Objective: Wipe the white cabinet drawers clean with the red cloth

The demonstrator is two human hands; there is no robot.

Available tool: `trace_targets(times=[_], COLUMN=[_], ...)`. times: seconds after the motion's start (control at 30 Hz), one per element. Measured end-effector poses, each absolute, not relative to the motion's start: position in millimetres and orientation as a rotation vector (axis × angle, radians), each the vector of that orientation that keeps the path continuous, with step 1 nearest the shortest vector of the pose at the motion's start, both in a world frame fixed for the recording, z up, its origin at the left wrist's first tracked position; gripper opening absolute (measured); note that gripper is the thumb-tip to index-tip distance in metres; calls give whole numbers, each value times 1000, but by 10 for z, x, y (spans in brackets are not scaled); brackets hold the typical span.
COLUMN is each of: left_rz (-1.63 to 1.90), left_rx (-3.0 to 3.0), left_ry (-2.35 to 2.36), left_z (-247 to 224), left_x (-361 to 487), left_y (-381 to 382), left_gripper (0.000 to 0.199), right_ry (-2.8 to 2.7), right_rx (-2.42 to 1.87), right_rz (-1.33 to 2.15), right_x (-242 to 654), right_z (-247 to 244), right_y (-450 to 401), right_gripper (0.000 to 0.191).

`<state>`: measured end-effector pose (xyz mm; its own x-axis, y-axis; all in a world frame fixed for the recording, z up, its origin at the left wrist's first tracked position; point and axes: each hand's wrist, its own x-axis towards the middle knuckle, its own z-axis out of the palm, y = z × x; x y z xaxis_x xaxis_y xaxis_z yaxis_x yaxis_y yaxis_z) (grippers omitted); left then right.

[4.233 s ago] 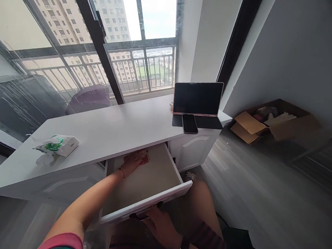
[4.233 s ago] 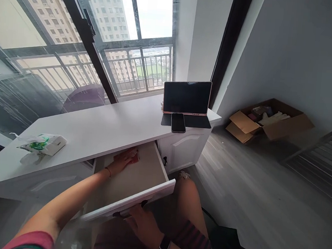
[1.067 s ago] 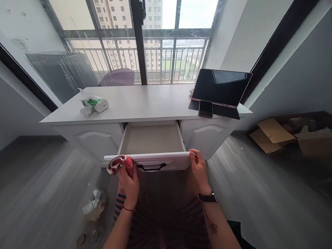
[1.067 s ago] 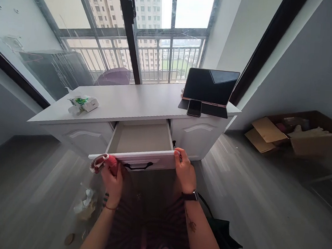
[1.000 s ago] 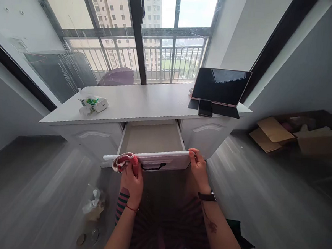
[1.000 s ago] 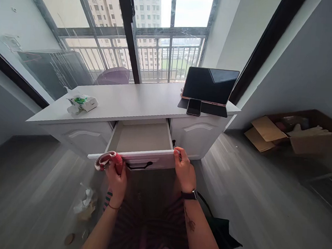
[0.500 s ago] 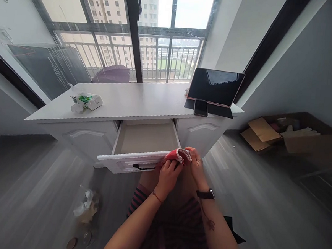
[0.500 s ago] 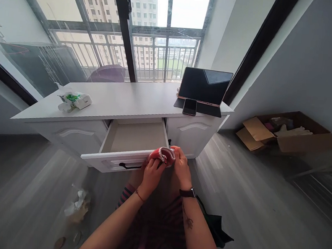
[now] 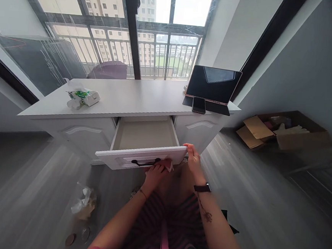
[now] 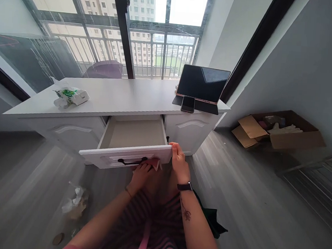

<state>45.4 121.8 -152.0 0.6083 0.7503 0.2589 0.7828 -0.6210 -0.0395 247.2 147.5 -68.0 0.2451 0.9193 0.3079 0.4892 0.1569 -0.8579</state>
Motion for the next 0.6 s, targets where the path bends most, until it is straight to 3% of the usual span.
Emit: trace_targets(times=[0.37,0.47,0.6], left_rz=[-273,-675,-1245], left_rx=[-2379,-2095,-1671], left_ry=[-1807,-2039,-2260], left_z=[-1522,-1354,-983], left_x=[-1278,-1459,-1061], left_y=[933,905,969], left_gripper=[37,35,40], right_ry=[-1306,-1300,-1281], right_rx=[-1413,-1419,-1436], right_rz=[548,524,475], right_x=[2371,2361,2337], right_z=[-602,-637,-682], right_y=[1458,1477,1501], right_gripper=[43,42,41])
